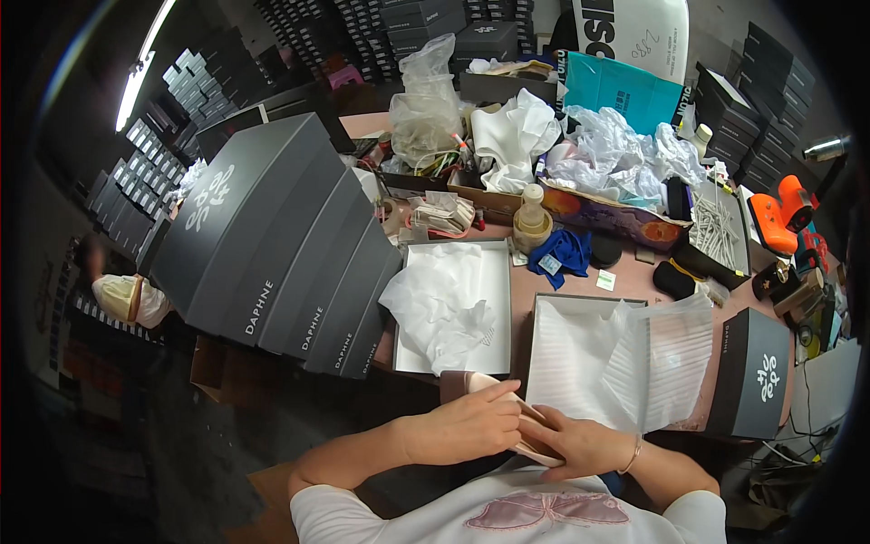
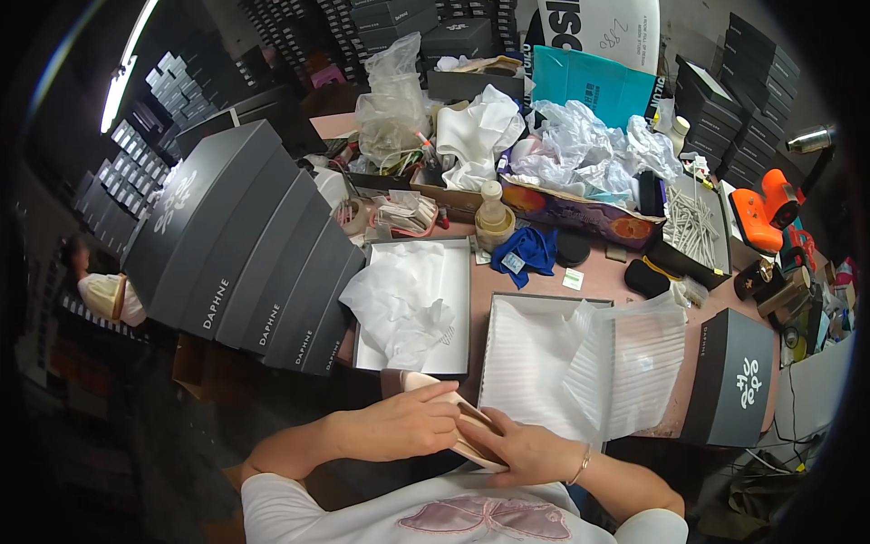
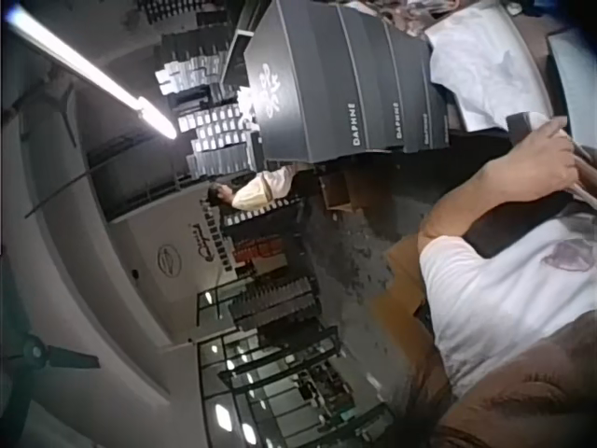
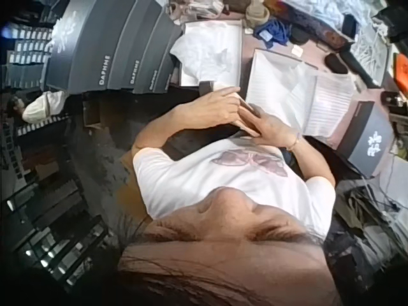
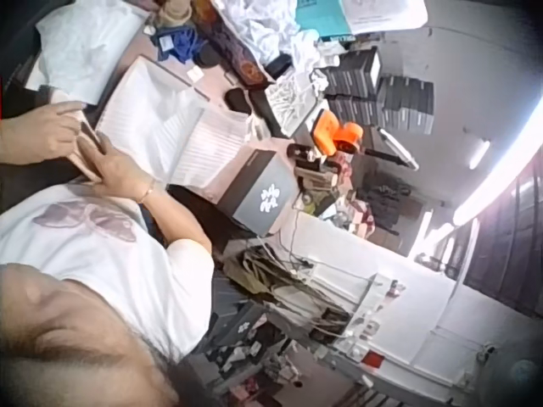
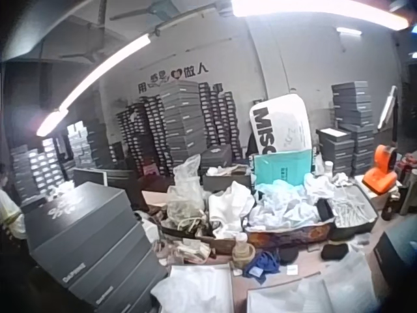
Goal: Inspecting and packaging pairs of high-heeled shoes into boxes with tissue paper.
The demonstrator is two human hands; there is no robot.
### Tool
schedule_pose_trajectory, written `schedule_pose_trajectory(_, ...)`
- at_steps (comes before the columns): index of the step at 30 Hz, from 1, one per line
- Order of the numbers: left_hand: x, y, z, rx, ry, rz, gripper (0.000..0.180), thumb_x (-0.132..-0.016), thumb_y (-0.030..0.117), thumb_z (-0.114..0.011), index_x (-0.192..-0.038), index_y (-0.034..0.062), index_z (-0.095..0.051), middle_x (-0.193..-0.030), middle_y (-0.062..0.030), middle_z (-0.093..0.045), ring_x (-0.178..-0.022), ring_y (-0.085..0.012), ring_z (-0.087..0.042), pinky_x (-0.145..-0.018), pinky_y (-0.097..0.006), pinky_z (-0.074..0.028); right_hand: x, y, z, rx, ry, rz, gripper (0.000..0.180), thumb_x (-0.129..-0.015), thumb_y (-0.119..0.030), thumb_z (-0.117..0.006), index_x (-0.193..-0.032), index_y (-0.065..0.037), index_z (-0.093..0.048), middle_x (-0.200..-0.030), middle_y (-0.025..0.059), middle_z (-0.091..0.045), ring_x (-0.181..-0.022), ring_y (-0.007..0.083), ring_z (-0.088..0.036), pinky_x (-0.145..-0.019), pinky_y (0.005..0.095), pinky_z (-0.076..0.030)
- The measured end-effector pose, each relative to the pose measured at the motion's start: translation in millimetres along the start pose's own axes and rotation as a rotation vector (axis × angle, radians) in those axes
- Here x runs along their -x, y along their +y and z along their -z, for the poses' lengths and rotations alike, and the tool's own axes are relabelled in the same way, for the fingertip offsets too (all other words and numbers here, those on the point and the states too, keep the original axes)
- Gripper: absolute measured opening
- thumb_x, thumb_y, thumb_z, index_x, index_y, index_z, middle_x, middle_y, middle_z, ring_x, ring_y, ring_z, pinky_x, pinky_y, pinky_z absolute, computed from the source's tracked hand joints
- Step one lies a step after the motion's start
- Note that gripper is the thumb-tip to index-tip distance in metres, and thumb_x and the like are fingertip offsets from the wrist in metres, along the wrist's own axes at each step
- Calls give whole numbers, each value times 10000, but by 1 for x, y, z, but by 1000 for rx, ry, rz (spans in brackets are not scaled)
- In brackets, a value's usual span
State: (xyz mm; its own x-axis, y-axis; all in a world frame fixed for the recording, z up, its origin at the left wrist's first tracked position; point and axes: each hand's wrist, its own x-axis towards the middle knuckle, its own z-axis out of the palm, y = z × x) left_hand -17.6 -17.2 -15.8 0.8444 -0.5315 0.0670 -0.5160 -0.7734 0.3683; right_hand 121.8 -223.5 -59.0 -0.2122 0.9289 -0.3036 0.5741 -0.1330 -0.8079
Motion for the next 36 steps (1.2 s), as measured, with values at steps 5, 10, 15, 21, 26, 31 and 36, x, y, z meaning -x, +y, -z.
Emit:
schedule_pose_trajectory(5, 19, -152, 4, 344, 730, 859, 464, -862, 144, -665, -1283, 12, -523, -1122, -158, -619, -956, -216, -656, -781, -317, -539, 37, 43, -12, -299, 352, -30, 767, -784, -259, -685, -1426, -27, -336, -1356, 216, -386, -1107, 347, -563, -925, 385, -478)
schedule_pose_trajectory(10, 50, -311, -86, 333, 481, 1459, 429, -862, 260, -654, -1178, -12, -553, -790, -138, -668, -531, -237, -635, -543, -324, -520, 56, 44, -9, -940, 470, -12, 785, -759, -149, -694, -1424, 32, -318, -1285, 119, -417, -1069, 222, -580, -912, 371, -482)
schedule_pose_trajectory(15, 36, -340, -109, 678, 763, 1350, 268, -917, 165, -579, -1120, -9, -567, -847, -119, -668, -530, -155, -630, -458, -268, -501, 73, 44, -14, -1127, 586, -7, 767, -771, -153, -700, -1409, 44, -323, -1236, 151, -486, -1080, 256, -593, -920, 382, -486)
schedule_pose_trajectory(21, -51, -159, 24, 225, 785, 524, 161, -900, 140, -568, -914, -20, -572, -752, -140, -597, -693, -289, -604, -632, -336, -468, 102, 49, -16, -1380, 587, 244, 788, -753, -263, -726, -1361, 70, -351, -1154, 220, -571, -1123, 346, -583, -900, 395, -504)
schedule_pose_trajectory(26, -51, -91, 27, -12, 660, 579, 156, -838, 85, -617, -763, -10, -518, -705, -125, -536, -652, -272, -570, -615, -338, -454, 115, 28, -16, -1174, 408, 318, 790, -749, -294, -715, -1342, 104, -377, -1200, 260, -564, -1127, 368, -577, -978, 437, -449)
schedule_pose_trajectory(31, -23, -28, 14, -34, 494, 290, 132, -719, -17, -638, -762, 17, -518, -808, -134, -553, -755, -322, -567, -644, -391, -465, 88, 24, 1, -1398, 76, 324, 736, -822, -289, -621, -1369, 96, -315, -1195, 274, -554, -1121, 379, -584, -910, 445, -511)
schedule_pose_trajectory(36, 42, 12, 27, -118, 713, 474, 146, -699, -64, -605, -816, 20, -580, -885, -111, -575, -831, -291, -581, -715, -357, -491, 36, 33, 1, -1583, 82, 299, 667, -868, -338, -531, -1370, 55, -334, -1185, 258, -536, -1018, 396, -621, -701, 440, -603)
